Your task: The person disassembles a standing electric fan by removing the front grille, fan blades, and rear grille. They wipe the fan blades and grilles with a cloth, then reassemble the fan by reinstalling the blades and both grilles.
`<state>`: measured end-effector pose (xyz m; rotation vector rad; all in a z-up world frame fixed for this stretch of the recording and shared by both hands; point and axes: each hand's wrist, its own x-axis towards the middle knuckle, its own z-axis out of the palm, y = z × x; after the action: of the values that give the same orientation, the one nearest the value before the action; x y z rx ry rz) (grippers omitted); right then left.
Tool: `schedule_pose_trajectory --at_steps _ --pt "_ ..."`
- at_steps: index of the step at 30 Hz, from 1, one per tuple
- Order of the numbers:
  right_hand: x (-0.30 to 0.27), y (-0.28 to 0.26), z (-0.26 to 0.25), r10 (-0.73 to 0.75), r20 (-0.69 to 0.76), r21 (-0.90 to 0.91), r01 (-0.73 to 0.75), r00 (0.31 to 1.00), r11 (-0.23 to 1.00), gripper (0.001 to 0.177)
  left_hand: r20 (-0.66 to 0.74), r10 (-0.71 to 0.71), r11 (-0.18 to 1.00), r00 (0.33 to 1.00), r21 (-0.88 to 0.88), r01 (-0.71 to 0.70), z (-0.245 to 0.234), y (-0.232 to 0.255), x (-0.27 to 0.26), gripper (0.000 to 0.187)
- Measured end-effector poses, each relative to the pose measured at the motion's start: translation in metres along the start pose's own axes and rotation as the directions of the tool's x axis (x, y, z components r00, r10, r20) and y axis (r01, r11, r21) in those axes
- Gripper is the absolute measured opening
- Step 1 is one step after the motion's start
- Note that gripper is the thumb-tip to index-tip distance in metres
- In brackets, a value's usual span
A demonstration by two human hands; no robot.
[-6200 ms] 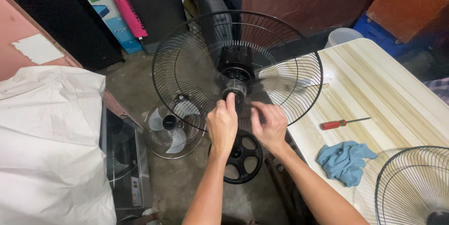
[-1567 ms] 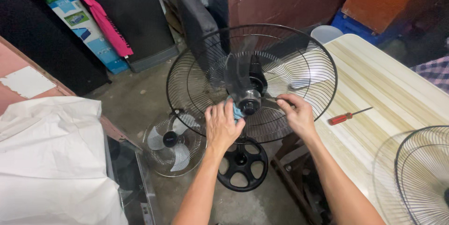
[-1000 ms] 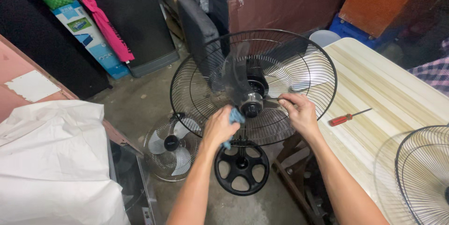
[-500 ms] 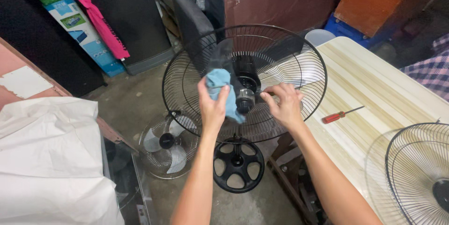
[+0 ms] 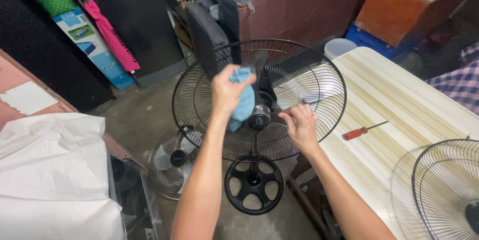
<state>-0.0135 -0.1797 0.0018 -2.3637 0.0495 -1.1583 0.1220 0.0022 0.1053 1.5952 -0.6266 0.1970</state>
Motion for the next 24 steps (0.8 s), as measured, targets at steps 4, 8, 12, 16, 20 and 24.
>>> schedule_pose_trajectory --at_steps 4,8,12,16,20,24 --pt "0.006 0.0 -0.003 0.001 0.012 -0.025 0.0 1.0 1.0 0.012 -0.079 -0.06 0.998 0.995 0.019 0.062 0.014 -0.025 -0.052 0.026" --pt "0.013 -0.016 -0.013 0.003 0.043 -0.016 -0.003 0.999 1.0 0.014 -0.198 0.024 0.979 0.98 0.202 0.017 0.007 -0.038 -0.09 0.023" --pt "0.006 -0.054 -0.026 -0.092 -0.143 -0.045 0.086 0.985 0.995 0.027 -0.416 0.05 0.959 0.908 0.272 0.072 0.012 -0.021 -0.114 0.025" --pt "-0.015 -0.082 -0.026 -0.007 0.084 0.246 -0.014 0.996 0.969 0.035 -0.193 -0.158 0.973 0.968 -0.196 0.12 0.029 -0.011 -0.136 0.03" --pt "-0.008 -0.087 -0.023 0.42 0.061 0.676 -0.347 0.905 0.65 0.018 -0.262 -0.118 0.983 0.958 -0.165 0.076 0.026 -0.017 -0.124 0.033" --pt "0.025 -0.083 -0.031 0.358 -0.157 0.597 -0.201 0.92 0.776 0.027 -0.302 -0.247 0.966 0.921 -0.006 0.257 0.016 -0.025 -0.098 0.031"
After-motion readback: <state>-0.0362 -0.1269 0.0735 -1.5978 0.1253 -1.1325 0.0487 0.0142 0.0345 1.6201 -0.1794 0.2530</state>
